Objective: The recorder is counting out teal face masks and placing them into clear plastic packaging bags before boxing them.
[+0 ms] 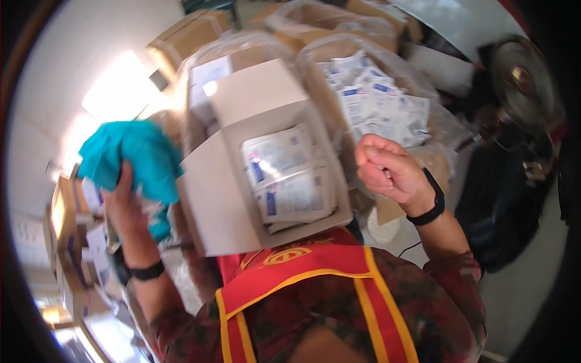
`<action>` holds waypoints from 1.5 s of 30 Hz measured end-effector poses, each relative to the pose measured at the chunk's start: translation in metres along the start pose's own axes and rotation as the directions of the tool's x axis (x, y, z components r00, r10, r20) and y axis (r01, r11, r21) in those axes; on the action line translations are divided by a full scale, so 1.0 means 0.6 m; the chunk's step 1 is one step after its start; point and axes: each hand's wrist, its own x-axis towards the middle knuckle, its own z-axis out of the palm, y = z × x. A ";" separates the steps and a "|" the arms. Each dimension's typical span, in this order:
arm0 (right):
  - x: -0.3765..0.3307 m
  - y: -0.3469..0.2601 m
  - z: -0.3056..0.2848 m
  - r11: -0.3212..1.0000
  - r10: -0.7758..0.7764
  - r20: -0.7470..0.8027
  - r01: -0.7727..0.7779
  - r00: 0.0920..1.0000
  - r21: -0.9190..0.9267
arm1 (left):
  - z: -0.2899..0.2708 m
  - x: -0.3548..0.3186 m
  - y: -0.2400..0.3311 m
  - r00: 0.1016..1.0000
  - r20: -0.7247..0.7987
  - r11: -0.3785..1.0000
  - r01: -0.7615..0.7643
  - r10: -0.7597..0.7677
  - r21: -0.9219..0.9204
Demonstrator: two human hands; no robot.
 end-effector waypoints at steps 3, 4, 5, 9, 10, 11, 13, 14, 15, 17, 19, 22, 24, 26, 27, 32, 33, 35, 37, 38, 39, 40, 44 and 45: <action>0.042 0.042 0.015 0.976 -0.059 0.081 0.040 0.995 0.212 | 0.090 -0.015 0.037 0.966 0.241 0.766 0.221 -0.089 -0.603; 0.055 0.053 0.020 0.970 -0.079 0.138 0.044 0.987 0.240 | 0.111 -0.024 0.049 0.964 0.213 0.692 0.264 -0.162 -0.672; 0.066 0.059 0.024 0.964 -0.104 0.186 0.053 0.977 0.262 | 0.126 -0.032 0.057 0.963 0.199 0.647 0.269 -0.181 -0.714; 0.110 0.073 0.046 0.976 -0.085 0.241 0.033 0.967 0.214 | 0.132 -0.060 0.054 0.914 0.400 0.434 0.384 -0.058 -0.815; 0.115 0.074 0.054 0.975 -0.086 0.243 0.032 0.966 0.220 | 0.128 -0.054 0.041 0.859 0.486 0.427 0.384 0.159 -0.818; 0.119 0.072 0.063 0.987 -0.065 0.218 0.031 0.974 0.155 | 0.093 -0.039 -0.004 0.829 0.525 0.348 0.442 0.194 -0.827; 0.124 0.075 0.072 0.994 -0.061 0.165 0.046 0.984 0.094 | 0.110 -0.026 0.012 0.634 0.672 0.494 0.474 0.383 -0.729; 0.126 0.079 0.076 0.997 -0.049 0.125 0.041 0.991 0.069 | 0.118 -0.028 0.016 0.625 0.679 0.492 0.484 0.385 -0.724; 0.127 0.082 0.079 0.998 -0.037 0.089 0.033 0.995 0.045 | 0.124 -0.034 0.023 0.597 0.702 0.420 0.563 0.388 -0.712; 0.134 0.093 0.075 0.999 -0.040 0.104 0.039 0.994 0.017 | 0.138 -0.046 0.030 0.564 0.726 0.346 0.641 0.394 -0.685; 0.142 0.100 0.076 0.999 -0.039 0.127 0.041 0.991 -0.013 | 0.152 -0.055 0.034 0.575 0.670 0.299 0.610 0.470 -0.734; 0.155 0.113 0.086 0.999 0.023 0.087 -0.019 0.996 -0.046 | 0.169 -0.069 0.002 0.645 0.634 0.129 0.651 0.427 -0.748; 0.173 0.125 0.091 0.994 0.063 0.164 -0.048 0.984 -0.098 | 0.176 -0.082 0.029 0.695 0.639 0.117 0.642 0.328 -0.758; 0.179 0.142 0.103 0.982 0.148 0.135 -0.129 0.980 -0.140 | 0.188 -0.094 0.053 0.785 0.598 0.149 0.579 0.164 -0.801; 0.183 0.149 0.107 0.964 0.212 0.113 -0.189 0.971 -0.188 | 0.198 -0.083 0.053 0.781 0.590 0.237 0.545 0.207 -0.804; 0.172 0.182 0.110 0.959 0.246 0.213 -0.206 0.946 -0.192 | 0.202 -0.066 0.050 0.754 0.592 0.279 0.525 0.284 -0.804; 0.168 0.182 0.106 0.958 0.254 0.213 -0.214 0.944 -0.192 | 0.198 -0.061 0.044 0.759 0.589 0.277 0.524 0.278 -0.805; 0.162 0.179 0.106 0.963 0.270 0.292 -0.255 0.918 -0.087 | 0.187 -0.050 0.034 0.746 0.608 0.241 0.559 0.271 -0.793; 0.151 0.170 0.114 0.967 0.255 0.305 -0.239 0.917 -0.088 | 0.185 -0.046 0.027 0.769 0.592 0.216 0.552 0.242 -0.805; 0.148 0.167 0.116 0.972 0.234 0.321 -0.217 0.918 -0.089 | 0.185 -0.045 0.026 0.791 0.571 0.208 0.534 0.217 -0.819; 0.144 0.168 0.111 0.971 0.238 0.320 -0.221 0.917 -0.090 | 0.184 -0.045 0.029 0.813 0.549 0.202 0.515 0.194 -0.833; 0.139 0.169 0.103 0.973 0.228 0.378 -0.201 0.897 -0.110 | 0.183 -0.045 0.030 0.814 0.548 0.200 0.514 0.192 -0.834; 0.118 0.144 0.132 0.952 0.294 0.356 -0.239 0.887 -0.192 | 0.179 -0.045 0.033 0.782 0.595 0.213 0.559 0.185 -0.801; 0.118 0.144 0.131 0.952 0.295 0.355 -0.239 0.887 -0.192 | 0.184 -0.047 0.037 0.811 0.557 0.206 0.523 0.179 -0.827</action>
